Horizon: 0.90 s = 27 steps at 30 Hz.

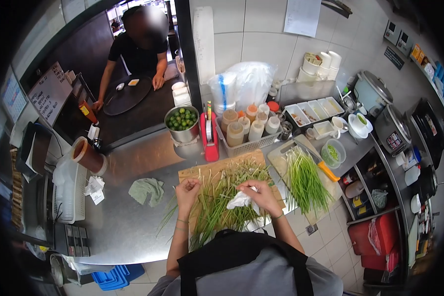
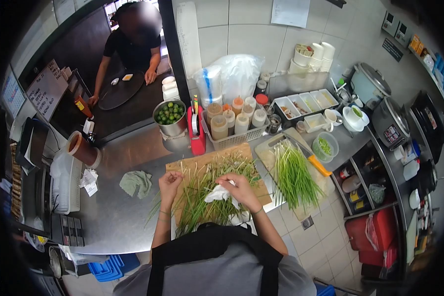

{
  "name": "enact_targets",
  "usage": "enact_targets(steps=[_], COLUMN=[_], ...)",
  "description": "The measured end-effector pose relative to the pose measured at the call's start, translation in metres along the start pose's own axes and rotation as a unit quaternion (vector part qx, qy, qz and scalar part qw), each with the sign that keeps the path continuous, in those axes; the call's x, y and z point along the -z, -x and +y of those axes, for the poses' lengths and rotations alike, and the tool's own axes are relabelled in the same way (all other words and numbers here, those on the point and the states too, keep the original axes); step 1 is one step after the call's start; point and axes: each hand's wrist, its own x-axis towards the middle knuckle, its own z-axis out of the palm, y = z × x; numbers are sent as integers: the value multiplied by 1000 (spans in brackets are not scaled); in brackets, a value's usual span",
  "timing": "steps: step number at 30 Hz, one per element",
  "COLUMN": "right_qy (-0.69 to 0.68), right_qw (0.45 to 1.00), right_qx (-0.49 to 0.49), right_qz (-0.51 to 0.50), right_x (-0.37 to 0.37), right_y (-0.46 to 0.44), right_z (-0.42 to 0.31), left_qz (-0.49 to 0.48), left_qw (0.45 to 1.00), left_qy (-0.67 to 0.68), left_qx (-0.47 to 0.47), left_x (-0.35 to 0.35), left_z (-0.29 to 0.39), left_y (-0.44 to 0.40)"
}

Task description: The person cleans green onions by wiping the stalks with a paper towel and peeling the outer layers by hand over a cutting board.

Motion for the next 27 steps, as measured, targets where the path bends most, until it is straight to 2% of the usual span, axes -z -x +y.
enact_targets(steps=[1, 3, 8, 9, 12, 13, 15, 17, 19, 22, 25, 27], right_qy=[-31, -58, -104, -92, -201, -174, -117, -91, -65, 12, -46, -85], right_qw=[999, 998, 994, 993, 978, 984, 993, 995, 996, 990, 991, 990], right_qx=[-26, -18, -24, -30, -43, -23, 24, 37, 41, 120, 105, 90], right_qz=[-11, 3, 39, 62, 40, 26, -2, -16, -36, -74, -72, -71], right_x=[-2, -5, -22, -31, -56, -63, -71, -72, -67, -61, -56, -54], right_y=[-4, -16, -50, -55, -58, -58, -57, -53, -48, -40, -31, -32], right_z=[-2, -6, 20, 17, -19, -18, -17, -23, -39, -40, -50, -50], left_qz=[-5, -12, -47, -48, -73, -79, -64, -56, -34, 15, 31, -25], left_qw=[1000, 1000, 998, 998, 995, 994, 995, 995, 993, 987, 982, 989], left_qy=[1, 5, 9, 13, 73, 61, 68, 77, 100, 134, 165, 138], left_qx=[8, 17, 31, 32, -6, -33, -24, -18, -54, -83, -85, -50], left_x=[-3, -7, -7, -11, -21, -22, -26, -29, -28, -20, -19, -29], left_z=[13, 35, 38, 45, 66, 71, 90, 109, 121, 137, 146, 147], left_y=[1, 0, -5, -3, -8, -10, -11, -10, -10, -14, -13, -1])
